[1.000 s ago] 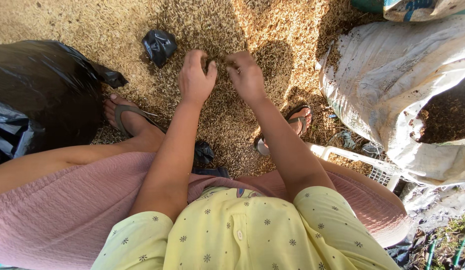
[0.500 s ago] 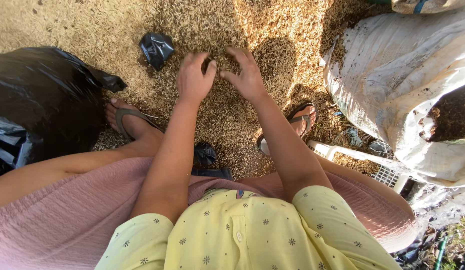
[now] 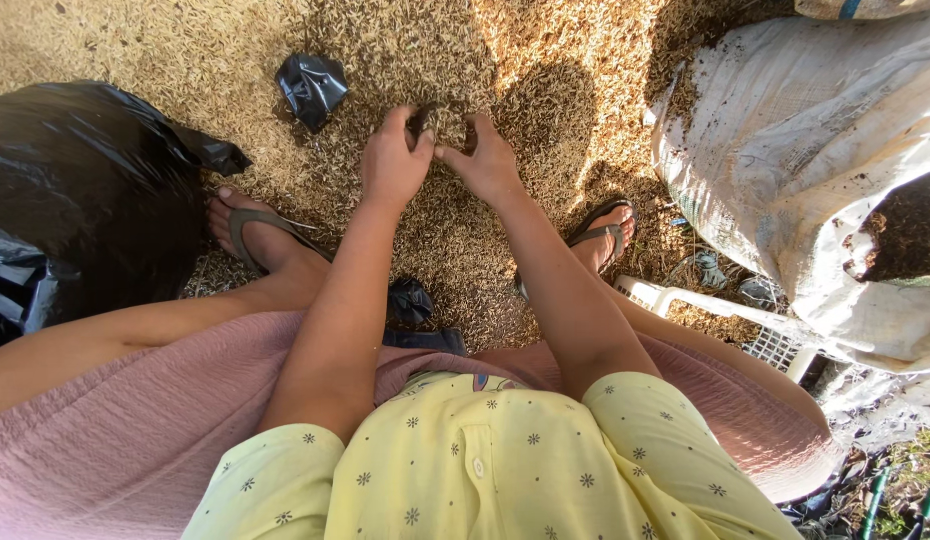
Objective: The person scoops loose granular material from a large pile on the ground and packs it into small black plastic bags. They then place the filled bags into a white plastic crate. The person repeats this process throughout the clip.
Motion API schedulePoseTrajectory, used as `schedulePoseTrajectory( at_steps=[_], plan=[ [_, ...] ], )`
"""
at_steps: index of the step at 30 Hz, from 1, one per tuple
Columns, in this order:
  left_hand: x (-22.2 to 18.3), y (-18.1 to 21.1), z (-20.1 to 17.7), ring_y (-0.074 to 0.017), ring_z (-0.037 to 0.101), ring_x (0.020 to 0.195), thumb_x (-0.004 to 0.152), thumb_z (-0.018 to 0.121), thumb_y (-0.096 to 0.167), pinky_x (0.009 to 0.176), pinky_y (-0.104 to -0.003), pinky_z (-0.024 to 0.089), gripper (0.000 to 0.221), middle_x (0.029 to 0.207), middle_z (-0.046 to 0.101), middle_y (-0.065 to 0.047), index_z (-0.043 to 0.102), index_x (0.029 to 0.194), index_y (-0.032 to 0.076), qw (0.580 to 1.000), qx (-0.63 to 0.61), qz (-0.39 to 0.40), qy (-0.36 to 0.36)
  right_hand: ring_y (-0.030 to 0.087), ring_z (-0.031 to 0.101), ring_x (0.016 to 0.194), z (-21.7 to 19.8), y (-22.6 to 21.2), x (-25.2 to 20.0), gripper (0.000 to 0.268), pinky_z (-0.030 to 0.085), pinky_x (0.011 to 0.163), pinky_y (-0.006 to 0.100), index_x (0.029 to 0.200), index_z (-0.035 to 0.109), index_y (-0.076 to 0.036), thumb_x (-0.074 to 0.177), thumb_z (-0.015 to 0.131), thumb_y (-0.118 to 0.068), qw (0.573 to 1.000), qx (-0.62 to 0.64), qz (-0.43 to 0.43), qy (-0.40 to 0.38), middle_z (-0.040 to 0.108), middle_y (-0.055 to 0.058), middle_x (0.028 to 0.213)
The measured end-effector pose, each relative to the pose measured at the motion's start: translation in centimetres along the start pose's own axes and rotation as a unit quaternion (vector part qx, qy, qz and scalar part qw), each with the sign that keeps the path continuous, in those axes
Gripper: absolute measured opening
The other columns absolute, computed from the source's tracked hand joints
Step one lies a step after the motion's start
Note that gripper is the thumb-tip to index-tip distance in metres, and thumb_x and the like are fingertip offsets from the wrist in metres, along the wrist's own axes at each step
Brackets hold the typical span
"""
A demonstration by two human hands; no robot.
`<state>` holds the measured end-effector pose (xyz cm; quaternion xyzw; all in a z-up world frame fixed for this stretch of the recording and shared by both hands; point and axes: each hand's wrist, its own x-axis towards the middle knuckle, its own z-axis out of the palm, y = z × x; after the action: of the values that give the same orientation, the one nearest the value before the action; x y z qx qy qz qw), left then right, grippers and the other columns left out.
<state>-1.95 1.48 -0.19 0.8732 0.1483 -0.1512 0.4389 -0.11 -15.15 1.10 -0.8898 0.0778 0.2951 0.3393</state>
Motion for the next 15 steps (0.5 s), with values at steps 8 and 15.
schedulePoseTrajectory(
  at_steps=[8, 15],
  plan=[
    [0.5, 0.8, 1.0, -0.0192, 0.067, 0.061, 0.097, 0.061, 0.021, 0.058, -0.041, 0.051, 0.029, 0.073, 0.070, -0.006, 0.060, 0.122, 0.006, 0.999, 0.002, -0.014, -0.043, 0.020, 0.069, 0.075, 0.3, -1.9, 0.7, 0.062, 0.058, 0.063, 0.033, 0.134, 0.046, -0.003, 0.087, 0.078, -0.030, 0.998, -0.029, 0.062, -0.014, 0.070, 0.013, 0.095],
    [1.4, 1.5, -0.7, -0.0223, 0.068, 0.065, 0.098, 0.070, 0.036, 0.062, -0.040, 0.052, 0.032, 0.074, 0.068, -0.007, 0.065, 0.107, 0.006, 0.992, 0.115, 0.031, -0.035, 0.014, 0.070, 0.066, -1.9, -1.6, 0.1, 0.036, 0.060, 0.059, 0.030, 0.134, 0.060, -0.014, 0.100, 0.064, -0.024, 0.995, -0.017, -0.101, -0.006, 0.073, 0.009, 0.094]
  ],
)
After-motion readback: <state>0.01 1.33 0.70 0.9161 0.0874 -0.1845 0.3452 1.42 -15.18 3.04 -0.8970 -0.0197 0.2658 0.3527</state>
